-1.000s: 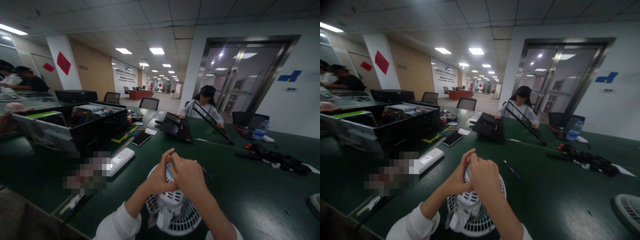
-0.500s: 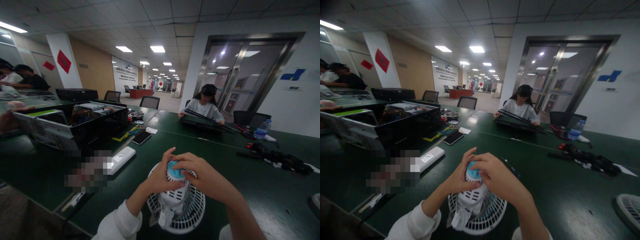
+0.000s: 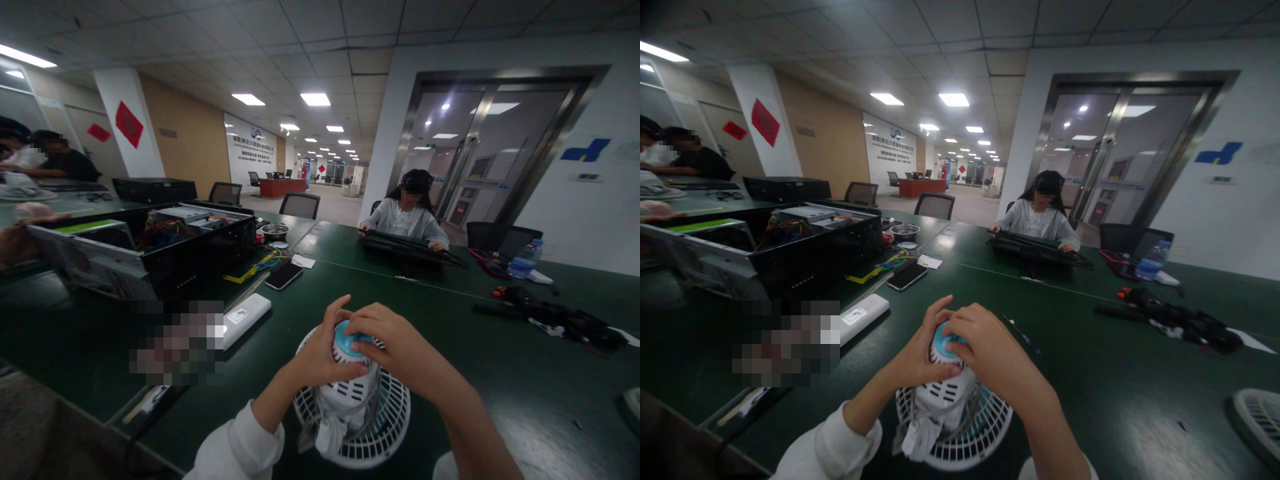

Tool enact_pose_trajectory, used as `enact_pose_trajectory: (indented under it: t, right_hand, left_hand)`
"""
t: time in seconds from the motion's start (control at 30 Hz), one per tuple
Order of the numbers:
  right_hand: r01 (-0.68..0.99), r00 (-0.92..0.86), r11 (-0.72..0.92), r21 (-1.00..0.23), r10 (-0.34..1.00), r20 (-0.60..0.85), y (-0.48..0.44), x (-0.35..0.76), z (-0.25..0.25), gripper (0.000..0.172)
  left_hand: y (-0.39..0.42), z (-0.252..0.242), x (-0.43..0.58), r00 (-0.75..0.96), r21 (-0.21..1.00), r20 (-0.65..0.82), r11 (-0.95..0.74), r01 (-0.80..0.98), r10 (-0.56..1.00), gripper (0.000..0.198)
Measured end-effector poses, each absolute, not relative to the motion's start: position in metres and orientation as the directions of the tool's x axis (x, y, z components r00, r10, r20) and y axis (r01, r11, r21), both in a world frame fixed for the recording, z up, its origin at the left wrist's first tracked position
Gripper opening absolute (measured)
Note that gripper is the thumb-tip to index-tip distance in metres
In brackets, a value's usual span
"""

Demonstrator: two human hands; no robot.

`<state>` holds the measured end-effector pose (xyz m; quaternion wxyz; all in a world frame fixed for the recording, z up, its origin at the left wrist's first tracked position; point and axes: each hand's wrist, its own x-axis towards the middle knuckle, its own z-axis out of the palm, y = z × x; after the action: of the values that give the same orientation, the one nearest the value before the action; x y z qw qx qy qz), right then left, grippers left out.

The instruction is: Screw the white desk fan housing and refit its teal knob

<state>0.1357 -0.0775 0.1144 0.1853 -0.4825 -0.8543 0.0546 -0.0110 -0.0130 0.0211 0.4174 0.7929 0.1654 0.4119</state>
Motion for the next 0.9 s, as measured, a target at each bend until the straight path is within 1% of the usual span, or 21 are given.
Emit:
enact_pose_trajectory:
  t: [0.2, 0.43, 0.5, 0.63, 0.73, 0.9]
  right_hand:
    - [0.855, -0.435, 0.489, -0.173, 0.858, 0.273, -0.079, 0.130, 0.113, 0.015]
    - [0.904, -0.390, 0.422, -0.071, 0.880, 0.271, -0.077, 0.122, 0.107, 0.010]
    - [0.924, -0.361, 0.382, -0.029, 0.893, 0.268, -0.076, 0.118, 0.106, 0.009]
    - [0.960, -0.279, 0.278, 0.043, 0.922, 0.268, -0.075, 0.111, 0.106, 0.016]
    - [0.976, -0.217, 0.211, 0.051, 0.937, 0.276, -0.075, 0.108, 0.105, 0.018]
    - [0.997, -0.070, 0.052, 0.064, 0.941, 0.331, -0.075, 0.099, 0.100, 0.018]
  left_hand:
    - [-0.013, 0.021, -0.010, 0.613, 0.807, 0.505, -0.585, -0.084, 0.608, 0.098]
    - [-0.015, 0.023, -0.010, 0.592, 0.808, 0.515, -0.582, -0.092, 0.620, 0.096]
    - [-0.016, 0.024, -0.010, 0.595, 0.807, 0.517, -0.583, -0.098, 0.615, 0.096]
    - [-0.017, 0.026, -0.009, 0.596, 0.814, 0.507, -0.572, -0.096, 0.623, 0.097]
    - [-0.017, 0.026, -0.009, 0.594, 0.818, 0.503, -0.567, -0.093, 0.627, 0.096]
    - [-0.017, 0.026, -0.009, 0.596, 0.806, 0.522, -0.582, -0.109, 0.611, 0.096]
